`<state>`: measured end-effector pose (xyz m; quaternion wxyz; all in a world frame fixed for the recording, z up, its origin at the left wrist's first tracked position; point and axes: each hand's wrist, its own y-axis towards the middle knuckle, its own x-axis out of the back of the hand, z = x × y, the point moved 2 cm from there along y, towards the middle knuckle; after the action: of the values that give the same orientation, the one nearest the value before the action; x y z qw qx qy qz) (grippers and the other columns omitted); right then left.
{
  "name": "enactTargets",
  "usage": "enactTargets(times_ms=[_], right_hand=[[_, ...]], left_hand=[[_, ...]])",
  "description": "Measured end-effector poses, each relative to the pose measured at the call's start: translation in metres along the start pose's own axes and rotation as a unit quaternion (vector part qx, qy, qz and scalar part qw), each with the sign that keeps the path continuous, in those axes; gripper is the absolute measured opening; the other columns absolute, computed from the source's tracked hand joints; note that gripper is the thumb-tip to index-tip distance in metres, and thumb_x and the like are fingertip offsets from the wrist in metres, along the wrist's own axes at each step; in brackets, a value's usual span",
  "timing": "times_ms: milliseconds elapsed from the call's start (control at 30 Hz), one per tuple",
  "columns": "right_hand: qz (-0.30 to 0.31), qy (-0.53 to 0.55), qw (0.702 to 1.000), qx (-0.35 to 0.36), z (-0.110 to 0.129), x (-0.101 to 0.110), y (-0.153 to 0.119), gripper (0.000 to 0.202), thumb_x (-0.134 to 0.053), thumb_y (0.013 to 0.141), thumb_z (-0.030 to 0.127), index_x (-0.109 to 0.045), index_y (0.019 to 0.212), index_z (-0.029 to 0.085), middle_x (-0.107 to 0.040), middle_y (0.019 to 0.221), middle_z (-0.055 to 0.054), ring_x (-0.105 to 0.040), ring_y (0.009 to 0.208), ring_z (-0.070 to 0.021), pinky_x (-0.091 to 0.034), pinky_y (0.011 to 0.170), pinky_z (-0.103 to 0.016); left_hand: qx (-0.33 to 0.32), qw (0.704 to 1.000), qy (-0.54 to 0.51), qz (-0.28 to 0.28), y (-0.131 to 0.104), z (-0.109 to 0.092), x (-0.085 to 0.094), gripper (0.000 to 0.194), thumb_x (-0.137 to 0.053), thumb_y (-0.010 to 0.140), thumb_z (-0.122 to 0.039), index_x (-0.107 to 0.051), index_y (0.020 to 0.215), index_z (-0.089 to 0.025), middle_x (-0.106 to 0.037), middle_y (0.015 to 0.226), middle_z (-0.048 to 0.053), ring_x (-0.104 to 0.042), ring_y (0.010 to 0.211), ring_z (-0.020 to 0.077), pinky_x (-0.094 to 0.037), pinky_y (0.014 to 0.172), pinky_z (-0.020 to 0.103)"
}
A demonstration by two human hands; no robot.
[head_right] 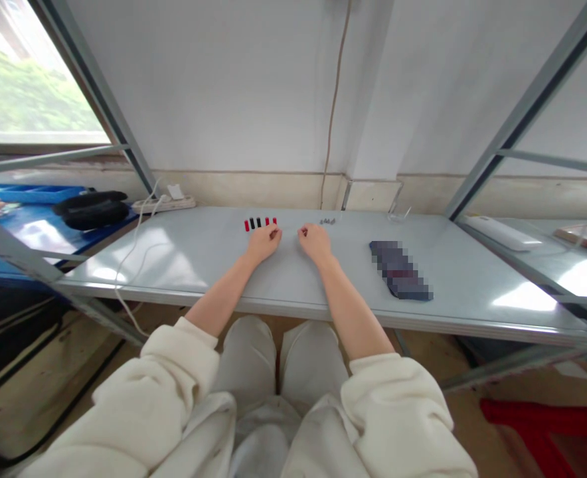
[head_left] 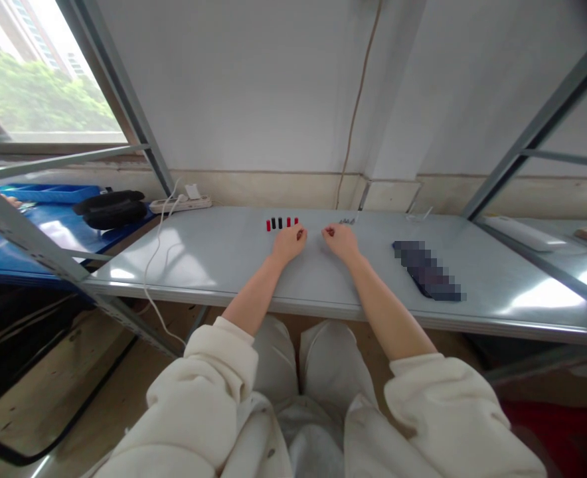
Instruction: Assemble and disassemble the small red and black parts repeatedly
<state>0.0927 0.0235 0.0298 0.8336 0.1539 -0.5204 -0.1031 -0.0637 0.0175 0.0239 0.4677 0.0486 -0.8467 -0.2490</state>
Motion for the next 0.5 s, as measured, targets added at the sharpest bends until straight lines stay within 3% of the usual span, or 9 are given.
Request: enactTargets(times_ms=[333, 500], right_hand=[[0.018, -0.053, 0.998, 0.011, 0.0045, -0.0009, -0.0053, 0.027, -0.042, 0.084, 0.029, -0.065, 0.09, 0.018, -0.067, 0.088, -0.009, -0.06, 0.084, -0.019, -0.042, 0.07, -0.026], [0.024, -0.061, 0.998, 0.013, 0.0032, -0.0034, -0.0047, 0.027, -0.042, 0.084, 0.03, -0.065, 0.09, 0.018, -0.067, 0.09, -0.01, -0.06, 0.085, -0.0199, -0.042, 0.071, -0.027]], left_hand=[[0.006, 0.992, -0.116, -0.041, 0.0028, 0.006, -0.0027, 0.019, -0.047, 0.078, -0.024, -0.054, 0.061, -0.02, -0.055, 0.059, 0.002, -0.048, 0.06, 0.0139, -0.036, 0.064, 0.026], [0.078, 0.964, -0.247, -0.053, 0.0015, 0.0062, -0.0006, 0.018, -0.057, 0.07, -0.021, -0.051, 0.053, -0.02, -0.05, 0.054, 0.001, -0.048, 0.063, 0.0149, -0.036, 0.072, 0.027]])
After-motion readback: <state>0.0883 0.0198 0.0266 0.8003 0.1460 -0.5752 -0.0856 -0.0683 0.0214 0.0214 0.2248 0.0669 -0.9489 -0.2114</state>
